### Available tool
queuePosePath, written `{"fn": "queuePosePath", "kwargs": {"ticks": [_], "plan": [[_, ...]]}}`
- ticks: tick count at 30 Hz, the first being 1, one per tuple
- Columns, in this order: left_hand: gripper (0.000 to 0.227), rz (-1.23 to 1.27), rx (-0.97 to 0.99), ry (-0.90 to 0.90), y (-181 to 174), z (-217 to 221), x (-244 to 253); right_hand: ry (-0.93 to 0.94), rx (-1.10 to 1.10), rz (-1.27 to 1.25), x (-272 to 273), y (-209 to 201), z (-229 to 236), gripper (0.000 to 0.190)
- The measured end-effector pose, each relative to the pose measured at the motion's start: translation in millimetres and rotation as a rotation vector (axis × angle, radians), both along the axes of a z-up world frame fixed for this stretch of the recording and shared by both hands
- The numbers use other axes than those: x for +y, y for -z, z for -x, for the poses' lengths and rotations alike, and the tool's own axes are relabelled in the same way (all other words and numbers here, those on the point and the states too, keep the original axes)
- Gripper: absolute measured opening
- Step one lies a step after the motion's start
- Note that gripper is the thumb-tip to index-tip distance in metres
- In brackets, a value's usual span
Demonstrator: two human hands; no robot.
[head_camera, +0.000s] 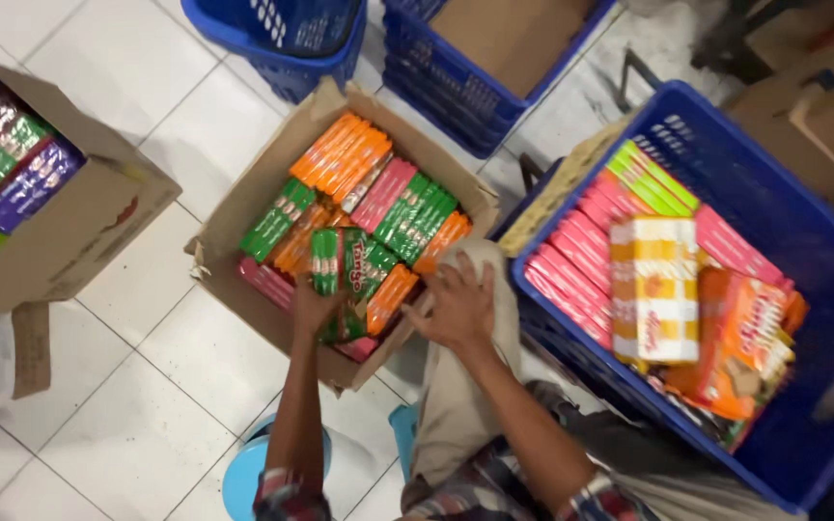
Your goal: The person sits on a low stool and transfers packets of Tango snacks from a cardboard box into a blue plastic crate. They arrange the packets by color and brand, stacking them neatly in rows within the crate.
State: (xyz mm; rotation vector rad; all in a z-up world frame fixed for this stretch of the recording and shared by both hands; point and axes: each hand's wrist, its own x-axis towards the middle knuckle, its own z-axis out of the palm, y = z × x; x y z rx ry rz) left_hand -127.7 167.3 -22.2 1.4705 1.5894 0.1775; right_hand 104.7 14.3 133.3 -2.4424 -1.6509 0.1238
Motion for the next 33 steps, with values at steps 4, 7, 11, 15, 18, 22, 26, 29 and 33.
{"fn": "queuePosePath", "kwargs": {"ticks": [4, 7, 11, 15, 18, 22, 26, 29, 33], "plan": [[0.075, -0.018, 0.003, -0.017, -106.0, -25.0, -45.4, -0.079, 0.103, -0.086, -17.9, -8.4, -13.2, 0.071], [0.071, -0.094, -0.359, -0.152, -167.9, -55.9, -99.7, -0.071, 0.201, -0.158, -47.3, -29.7, -19.2, 0.073], [0.078, -0.083, -0.623, -0.094, -226.3, -117.5, -156.5, 0.153, 1.230, -0.257, -95.7, -64.1, -58.7, 0.089], [0.080, -0.068, -0.772, 0.082, -180.4, -159.0, -206.0, 0.129, 0.965, -0.337, -180.4, -162.4, -93.6, 0.133], [0.063, 0.091, -0.954, 0.248, -204.1, -212.6, -257.4, 0.290, 0.848, -0.225, -230.0, -247.4, -104.5, 0.139], [0.068, 0.255, -1.022, 0.456, -229.4, -252.0, -313.9, 0.531, 0.820, -0.401, -299.4, -226.3, -135.9, 0.127], [0.069, 0.381, -0.875, 0.642, -259.5, -275.7, -337.0, 0.706, 0.864, -0.775, -372.0, -192.4, -180.1, 0.118], [0.058, 0.140, -0.645, 0.781, -239.2, -277.1, -346.8, 0.864, 0.766, -0.845, -414.1, -190.2, -209.5, 0.112], [0.058, -0.177, -0.526, 0.895, -181.9, -270.9, -353.5, 1.200, 0.542, -0.562, -446.6, -152.8, -260.8, 0.113]]}}
